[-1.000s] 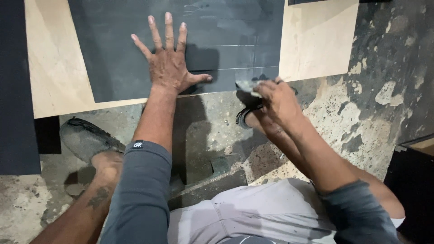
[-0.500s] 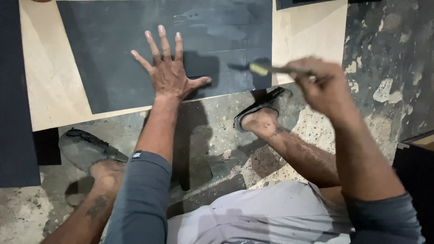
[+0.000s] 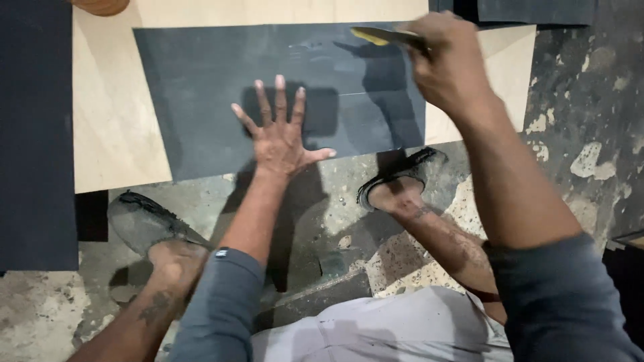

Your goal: Applying glue to black sheets and spreading it evenly using a hand scraper

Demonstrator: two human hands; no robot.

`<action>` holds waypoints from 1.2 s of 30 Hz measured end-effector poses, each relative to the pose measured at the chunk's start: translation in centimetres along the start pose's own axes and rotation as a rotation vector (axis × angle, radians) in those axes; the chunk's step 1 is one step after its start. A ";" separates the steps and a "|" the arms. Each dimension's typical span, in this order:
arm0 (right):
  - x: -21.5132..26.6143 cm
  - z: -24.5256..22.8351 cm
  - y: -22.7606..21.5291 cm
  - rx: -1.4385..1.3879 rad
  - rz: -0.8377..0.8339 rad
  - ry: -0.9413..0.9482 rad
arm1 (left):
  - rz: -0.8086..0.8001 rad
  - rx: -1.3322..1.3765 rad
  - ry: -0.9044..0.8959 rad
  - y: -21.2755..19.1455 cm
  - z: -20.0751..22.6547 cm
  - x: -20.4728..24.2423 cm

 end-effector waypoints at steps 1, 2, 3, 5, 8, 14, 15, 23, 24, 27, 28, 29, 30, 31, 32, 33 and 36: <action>-0.9 0.1 0.9 -0.014 -0.009 -0.035 | 0.022 0.046 -0.013 0.0 0.4 0.0; -1.9 0.2 1.7 -0.026 -0.020 -0.074 | 0.045 0.093 -0.031 0.0 0.8 -0.1; -2.8 0.3 2.4 -0.025 -0.020 -0.078 | 0.048 0.093 -0.035 -0.1 0.7 -0.4; -4.1 0.2 4.2 0.010 -0.062 -0.110 | 0.038 0.132 -0.023 -0.3 0.7 -0.1; -5.4 1.1 6.9 0.103 -0.082 -0.137 | -0.280 0.372 0.008 -3.2 -0.1 -0.6; -6.1 1.8 8.8 0.253 -0.180 -0.032 | -0.173 0.403 0.005 -2.5 -0.1 -0.7; -6.1 1.9 9.1 0.252 -0.183 -0.036 | -0.175 0.404 0.000 -2.0 0.0 -0.5; -4.6 1.4 9.8 0.182 -0.095 -0.179 | -0.094 0.371 0.003 -1.7 0.0 -0.4; -4.1 0.7 9.2 0.186 -0.093 -0.181 | -0.089 0.372 0.003 -1.7 0.1 -0.5; -2.7 -1.0 8.1 0.197 0.012 -0.238 | -0.077 0.369 -0.013 -1.7 -0.1 -0.6; -2.0 -0.9 8.5 0.241 -0.033 -0.226 | -0.099 0.359 -0.005 -1.8 -0.1 -0.6; -1.4 -0.7 9.0 0.284 -0.077 -0.214 | -0.120 0.349 0.002 -1.8 0.0 -0.6; -1.5 -0.7 8.8 0.284 -0.076 -0.213 | -0.119 0.348 0.003 -1.6 0.1 -0.6; -1.7 -0.3 8.7 0.297 -0.086 -0.118 | -0.114 0.339 0.000 -1.4 0.1 -0.6; -1.8 0.0 8.6 0.308 -0.099 -0.025 | -0.110 0.330 -0.005 -1.2 0.2 -0.4; -2.6 0.8 9.0 0.305 -0.100 -0.026 | -0.113 0.329 -0.006 -1.5 0.0 -0.6; -3.8 1.8 9.5 0.325 0.006 -0.129 | -0.161 0.344 -0.006 -1.7 0.1 -0.6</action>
Point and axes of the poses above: each hand's wrist, its own x-axis away from the middle knuckle, its own y-axis out of the palm, z = x × y, the point moved 4 cm from there along -x, towards the middle knuckle, and after that the axes turned 1 degree about x, right-handed, at the moved point
